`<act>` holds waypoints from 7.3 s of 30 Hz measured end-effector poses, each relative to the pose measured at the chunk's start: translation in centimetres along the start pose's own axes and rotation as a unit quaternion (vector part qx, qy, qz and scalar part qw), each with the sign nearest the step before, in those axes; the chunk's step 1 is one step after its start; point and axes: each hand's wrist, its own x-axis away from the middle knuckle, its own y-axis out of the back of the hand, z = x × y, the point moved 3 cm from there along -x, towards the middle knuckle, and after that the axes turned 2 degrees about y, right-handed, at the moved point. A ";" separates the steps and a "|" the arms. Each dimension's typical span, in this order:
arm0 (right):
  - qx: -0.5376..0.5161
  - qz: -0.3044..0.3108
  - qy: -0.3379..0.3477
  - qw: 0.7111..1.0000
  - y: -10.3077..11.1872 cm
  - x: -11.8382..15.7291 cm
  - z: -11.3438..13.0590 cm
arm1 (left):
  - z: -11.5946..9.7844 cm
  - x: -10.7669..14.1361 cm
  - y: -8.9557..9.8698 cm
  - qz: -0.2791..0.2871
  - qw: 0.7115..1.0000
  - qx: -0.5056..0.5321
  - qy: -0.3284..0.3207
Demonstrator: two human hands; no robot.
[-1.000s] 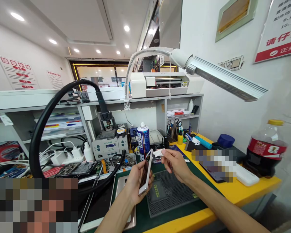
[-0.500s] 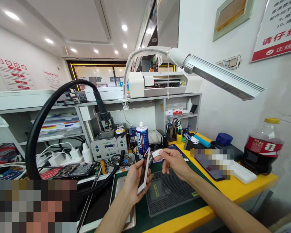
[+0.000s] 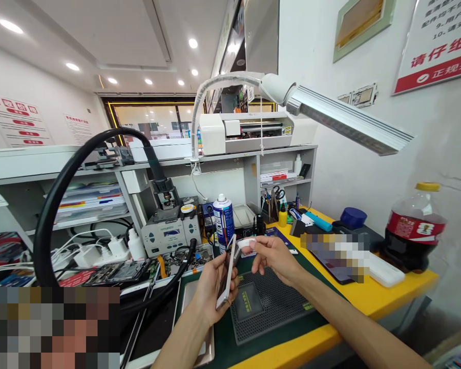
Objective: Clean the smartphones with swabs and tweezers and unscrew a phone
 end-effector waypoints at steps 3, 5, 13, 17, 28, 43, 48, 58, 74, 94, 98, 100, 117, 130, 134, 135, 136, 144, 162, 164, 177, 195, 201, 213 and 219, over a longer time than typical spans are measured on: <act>0.089 -0.064 0.098 0.989 0.2 0.3 0.1 | 0.1 0.0 0.0 0.001 1.000 -0.007 0.004; 0.164 -0.090 0.157 0.970 0.2 0.6 0.1 | 0.2 -0.1 0.0 0.002 1.000 -0.014 0.010; 0.320 -0.062 0.323 0.889 -0.4 1.4 0.6 | 0.7 -0.3 -0.1 0.032 0.998 -0.046 0.032; 0.333 -0.039 0.328 0.883 -0.7 1.5 0.8 | 0.8 -0.2 -0.2 0.030 0.997 -0.055 0.037; 0.347 -0.033 0.308 0.885 -0.6 1.4 0.5 | 0.8 0.0 -0.2 0.036 0.997 -0.062 0.041; 0.349 -0.015 0.288 0.892 -0.6 1.3 0.3 | 0.9 -0.1 -0.2 0.047 0.996 -0.062 0.046; 0.359 -0.008 0.314 0.879 -0.5 1.2 0.0 | 1.0 -0.2 -0.1 0.047 0.996 -0.056 0.053; 0.405 0.036 0.353 0.843 -1.3 1.9 -0.6 | 1.0 -0.6 0.5 0.025 0.996 -0.062 0.052; 0.395 0.093 0.545 0.734 -4.5 4.7 -0.5 | 0.8 -1.3 1.1 -0.004 0.998 -0.019 0.052; 0.380 0.025 0.541 0.749 -2.2 3.5 0.7 | 1.4 -0.3 0.1 0.046 0.990 -0.124 0.044; 0.346 0.003 0.554 0.758 -2.1 3.8 1.3 | 1.7 -0.1 -0.1 0.076 0.989 -0.119 0.035; 0.316 0.001 0.556 0.769 -2.0 4.0 1.4 | 1.9 -0.2 0.1 0.084 0.989 -0.120 0.031; 0.170 0.041 0.463 0.869 -1.8 3.9 1.7 | 2.7 0.0 0.4 0.232 0.969 -0.091 0.004; 0.183 0.054 0.406 0.894 -1.8 3.6 0.9 | 2.5 0.6 0.2 0.301 0.951 -0.066 -0.007; 0.174 0.068 0.334 0.924 -1.8 3.2 0.5 | 2.4 0.7 0.1 0.299 0.952 -0.065 -0.011; 0.170 0.074 0.316 0.931 -1.9 3.1 0.5 | 2.4 0.7 0.0 0.299 0.952 -0.065 -0.009; 0.166 0.082 0.299 0.936 -2.0 3.1 0.5 | 2.3 0.7 0.0 0.297 0.953 -0.066 -0.007; 0.119 0.124 0.223 0.959 -2.8 3.0 0.5 | 2.2 0.9 0.0 0.286 0.956 -0.059 0.000; 0.049 0.080 0.158 0.983 -1.4 2.2 0.6 | 1.8 0.2 -0.3 0.218 0.973 -0.069 0.038; 0.070 0.078 0.175 0.979 -1.4 2.3 0.5 | 1.7 0.2 -0.4 0.200 0.976 -0.080 0.032; 0.242 -0.024 0.330 0.912 -0.3 2.3 0.2 | 0.9 0.0 0.0 0.090 0.986 -0.136 0.038; 0.334 -0.048 0.342 0.877 0.4 1.2 -1.3 | -0.3 0.1 0.0 0.085 0.995 -0.031 0.030; 0.366 -0.015 0.371 0.854 -0.1 1.4 -1.5 | -0.7 0.5 -0.3 0.082 0.996 -0.001 0.026; 0.399 0.050 0.455 0.795 -2.6 3.7 -1.0 | -0.6 -0.7 1.2 0.022 0.999 0.048 0.005; 0.430 0.046 0.451 0.781 -3.9 6.7 -1.6 | -0.1 -1.2 1.7 0.040 0.998 0.058 0.003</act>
